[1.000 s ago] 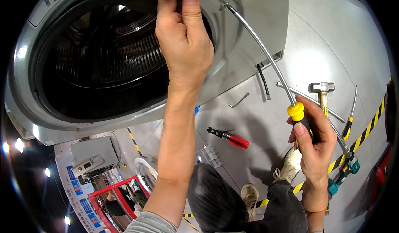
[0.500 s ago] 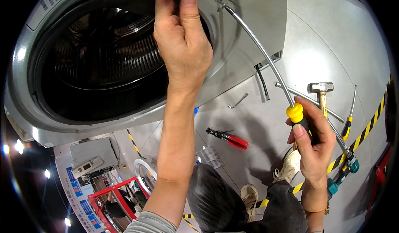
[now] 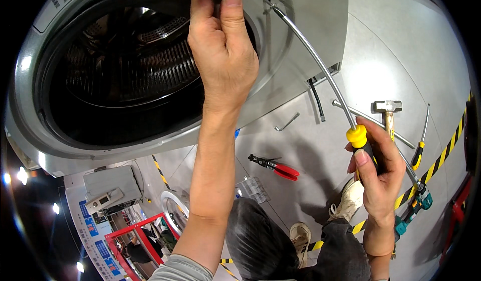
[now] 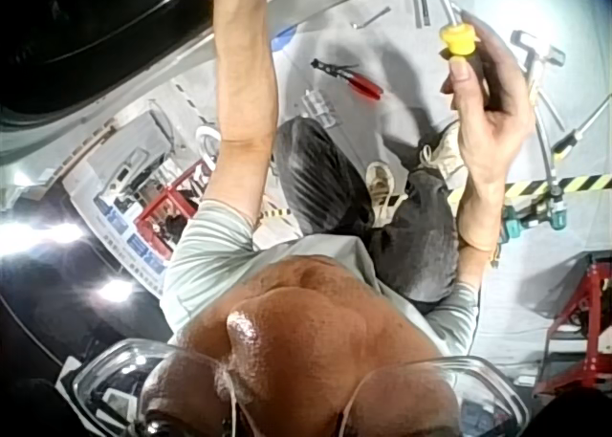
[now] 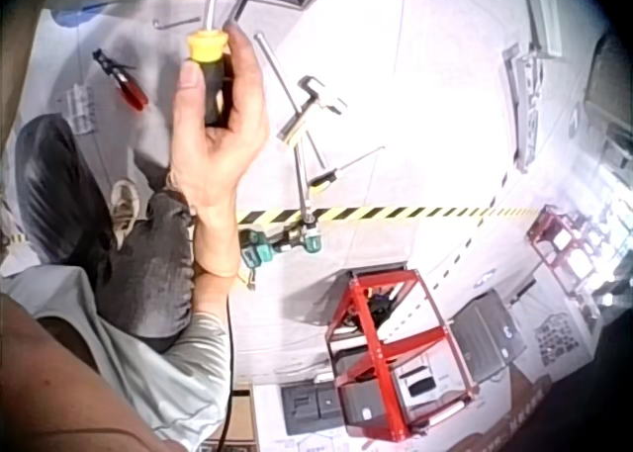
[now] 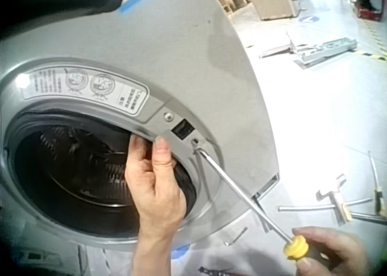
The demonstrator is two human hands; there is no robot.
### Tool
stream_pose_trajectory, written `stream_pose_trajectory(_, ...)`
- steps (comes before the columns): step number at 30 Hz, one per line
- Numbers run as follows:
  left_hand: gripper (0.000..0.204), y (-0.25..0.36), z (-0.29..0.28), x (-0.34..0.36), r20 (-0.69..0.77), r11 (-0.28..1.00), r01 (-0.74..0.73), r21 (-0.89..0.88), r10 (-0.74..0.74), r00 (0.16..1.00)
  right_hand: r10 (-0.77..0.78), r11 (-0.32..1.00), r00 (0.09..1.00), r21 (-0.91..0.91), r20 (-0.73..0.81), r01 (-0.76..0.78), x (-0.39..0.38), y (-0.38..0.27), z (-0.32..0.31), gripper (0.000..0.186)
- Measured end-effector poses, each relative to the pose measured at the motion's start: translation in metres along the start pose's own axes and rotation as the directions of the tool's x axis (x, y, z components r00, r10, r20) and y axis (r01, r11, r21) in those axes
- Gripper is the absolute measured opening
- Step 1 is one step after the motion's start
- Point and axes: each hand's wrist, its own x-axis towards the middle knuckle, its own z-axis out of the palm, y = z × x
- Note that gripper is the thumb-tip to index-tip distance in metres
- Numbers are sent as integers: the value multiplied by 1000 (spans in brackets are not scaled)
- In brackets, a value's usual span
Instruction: The person uses a screwdriver to unscrew and remove a screw from the front panel of a washing machine, then adjusts and presses on the rubber door seal with their hands.
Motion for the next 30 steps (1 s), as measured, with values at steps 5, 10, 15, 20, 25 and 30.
stream_pose_trajectory(5, 18, 5, -14, 9, 153, 999, 22, -46, -15, 988, 15, 1000, 1000, 9, 10, -15, 2, 0, -3, 42)
stream_pose_trajectory(10, 18, 18, 7, 2, 58, 999, -23, -28, 24, 998, -82, 991, 996, -111, -15, 80, 2, 1, -2, 43)
stream_pose_trajectory(15, 18, 4, -1, 2, 54, 999, -12, -48, 14, 998, -370, 728, 927, -601, 61, 330, -4, -23, 6, 47)
stream_pose_trajectory(20, 19, -4, -1, 3, 33, 998, -17, -59, 19, 999, -376, 707, 925, -630, 51, 322, -11, -47, 5, 47)
stream_pose_trajectory(25, 19, 0, -2, 2, 35, 995, 31, -98, -28, 999, 232, 916, 959, 295, 164, -272, -4, -60, -7, 44)
stream_pose_trajectory(30, 19, -7, 1, 1, 40, 993, -4, -121, 9, 999, 198, 585, 877, 665, 437, -464, 8, -49, -14, 52)
